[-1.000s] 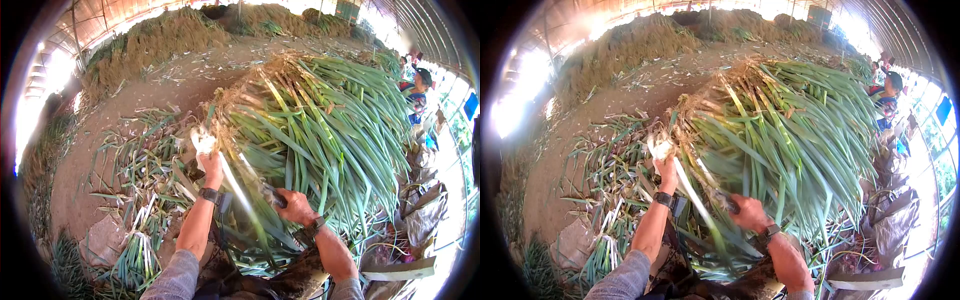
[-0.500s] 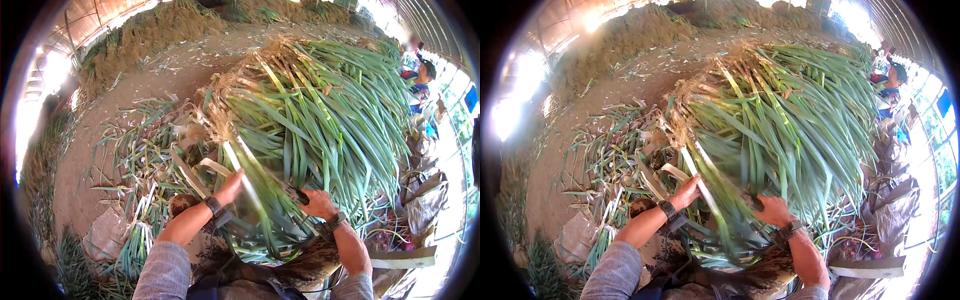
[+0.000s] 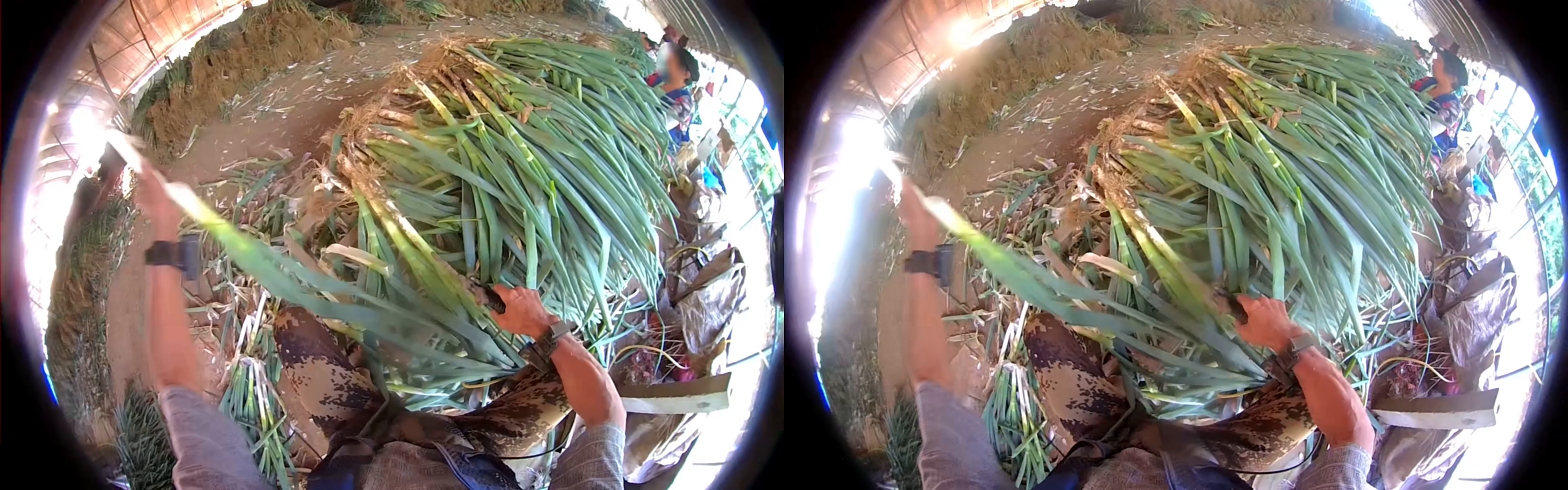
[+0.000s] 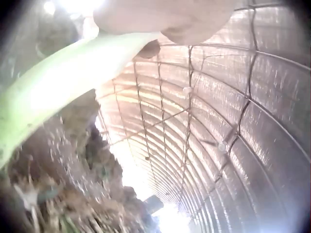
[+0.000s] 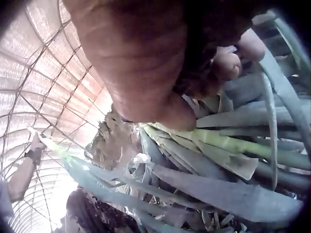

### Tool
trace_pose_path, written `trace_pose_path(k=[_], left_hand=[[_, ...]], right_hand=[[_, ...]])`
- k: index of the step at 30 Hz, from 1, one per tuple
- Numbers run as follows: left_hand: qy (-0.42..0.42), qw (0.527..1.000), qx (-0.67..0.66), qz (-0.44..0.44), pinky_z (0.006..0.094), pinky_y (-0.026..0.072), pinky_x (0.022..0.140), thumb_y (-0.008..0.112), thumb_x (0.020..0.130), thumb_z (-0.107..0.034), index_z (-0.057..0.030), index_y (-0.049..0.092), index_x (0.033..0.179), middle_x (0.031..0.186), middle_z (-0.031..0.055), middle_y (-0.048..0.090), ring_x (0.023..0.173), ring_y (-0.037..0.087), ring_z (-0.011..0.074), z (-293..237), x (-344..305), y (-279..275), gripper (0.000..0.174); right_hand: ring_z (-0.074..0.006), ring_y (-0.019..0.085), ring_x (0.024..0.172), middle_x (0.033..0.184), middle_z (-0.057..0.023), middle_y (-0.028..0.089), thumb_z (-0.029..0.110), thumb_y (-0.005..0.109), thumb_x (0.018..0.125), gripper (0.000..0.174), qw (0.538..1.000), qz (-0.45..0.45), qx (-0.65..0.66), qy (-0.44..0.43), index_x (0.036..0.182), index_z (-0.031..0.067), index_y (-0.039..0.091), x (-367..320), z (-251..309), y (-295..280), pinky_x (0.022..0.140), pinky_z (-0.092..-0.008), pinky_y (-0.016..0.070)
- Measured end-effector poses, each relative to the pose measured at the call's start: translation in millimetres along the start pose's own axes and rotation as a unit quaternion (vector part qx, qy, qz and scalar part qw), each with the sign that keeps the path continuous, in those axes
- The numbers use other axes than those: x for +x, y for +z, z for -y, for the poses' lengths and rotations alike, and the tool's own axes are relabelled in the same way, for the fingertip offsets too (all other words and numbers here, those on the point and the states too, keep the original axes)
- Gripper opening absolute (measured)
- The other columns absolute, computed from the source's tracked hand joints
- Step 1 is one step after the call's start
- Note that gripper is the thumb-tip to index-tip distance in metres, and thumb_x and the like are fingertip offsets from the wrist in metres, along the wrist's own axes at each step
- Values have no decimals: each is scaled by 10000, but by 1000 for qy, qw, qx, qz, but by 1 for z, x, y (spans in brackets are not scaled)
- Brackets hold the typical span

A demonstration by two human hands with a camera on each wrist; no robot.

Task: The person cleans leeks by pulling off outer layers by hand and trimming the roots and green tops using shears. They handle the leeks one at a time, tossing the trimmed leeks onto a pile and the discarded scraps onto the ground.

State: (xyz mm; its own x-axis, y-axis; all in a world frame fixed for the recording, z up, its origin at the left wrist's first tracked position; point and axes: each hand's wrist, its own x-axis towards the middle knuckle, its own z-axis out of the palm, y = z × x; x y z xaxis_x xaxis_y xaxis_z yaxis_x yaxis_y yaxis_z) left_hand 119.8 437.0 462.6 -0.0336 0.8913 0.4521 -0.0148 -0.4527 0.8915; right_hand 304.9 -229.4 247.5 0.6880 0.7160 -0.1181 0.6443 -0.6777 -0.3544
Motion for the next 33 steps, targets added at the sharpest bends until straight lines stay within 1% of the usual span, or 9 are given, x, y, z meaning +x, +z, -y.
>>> trace_pose_path(k=[1,6,8,10,13,16,20,23,33], left_hand=[[224,974,20,35,302,474,538,567,971,-514,-39,625,790,724,38,561,601,565,146,-24,1,-32,512],[192,952,232,56,328,431,547,544,986,-485,-30,633,932,727,45,589,622,543,152,-26,57,-146,467],[298,726,619,38,435,525,739,503,999,-407,-19,596,1192,983,164,687,864,670,323,127,173,-223,443],[431,705,551,117,512,476,933,475,984,-426,-31,522,1342,1333,264,540,1146,580,410,208,124,-244,535],[-88,839,361,397,371,547,796,545,982,-419,-33,591,1256,1078,126,688,890,669,236,189,-17,-151,476],[-227,850,46,472,345,565,836,643,942,-438,-22,600,1198,1087,123,685,977,670,200,25,-217,-49,490],[-313,716,-25,624,392,571,906,623,974,-345,7,576,1226,1169,190,662,1066,668,267,60,-332,47,436],[-414,666,-119,609,386,577,886,630,974,-234,9,577,1192,1175,178,651,1029,673,273,97,-412,92,331],[-388,812,-144,411,335,579,555,643,925,-165,5,563,1177,1065,101,638,914,634,199,120,-480,137,314]], right_hand=[[-439,641,945,941,-246,682,324,643,812,417,1000,1,-10,1,1148,82,596,3,1,1,839,-542,494],[-444,633,980,1027,-272,667,324,611,837,416,1000,9,-8,-15,1152,52,594,28,14,0,882,-539,480],[-448,634,952,982,-275,669,349,637,826,464,999,-8,-7,-33,1170,41,588,44,13,9,851,-540,486],[-445,640,937,955,-283,673,354,666,801,517,999,-21,-10,-42,1196,28,594,57,17,10,838,-541,495],[-441,640,955,978,-266,679,337,662,787,524,1000,31,0,0,1204,25,600,80,30,3,860,-533,496],[-408,627,1064,1108,-247,671,339,636,786,539,999,20,26,9,1238,46,613,87,44,-2,945,-491,488],[-412,652,965,996,-228,692,364,683,768,525,995,-78,56,-17,1171,31,629,81,23,9,872,-495,512],[-394,665,955,985,-229,696,373,701,755,518,995,93,36,1,1148,41,645,47,14,-15,869,-478,521],[-429,663,804,820,-212,682,330,660,755,365,996,58,45,52,1012,72,641,-44,-19,-19,752,-507,528]])
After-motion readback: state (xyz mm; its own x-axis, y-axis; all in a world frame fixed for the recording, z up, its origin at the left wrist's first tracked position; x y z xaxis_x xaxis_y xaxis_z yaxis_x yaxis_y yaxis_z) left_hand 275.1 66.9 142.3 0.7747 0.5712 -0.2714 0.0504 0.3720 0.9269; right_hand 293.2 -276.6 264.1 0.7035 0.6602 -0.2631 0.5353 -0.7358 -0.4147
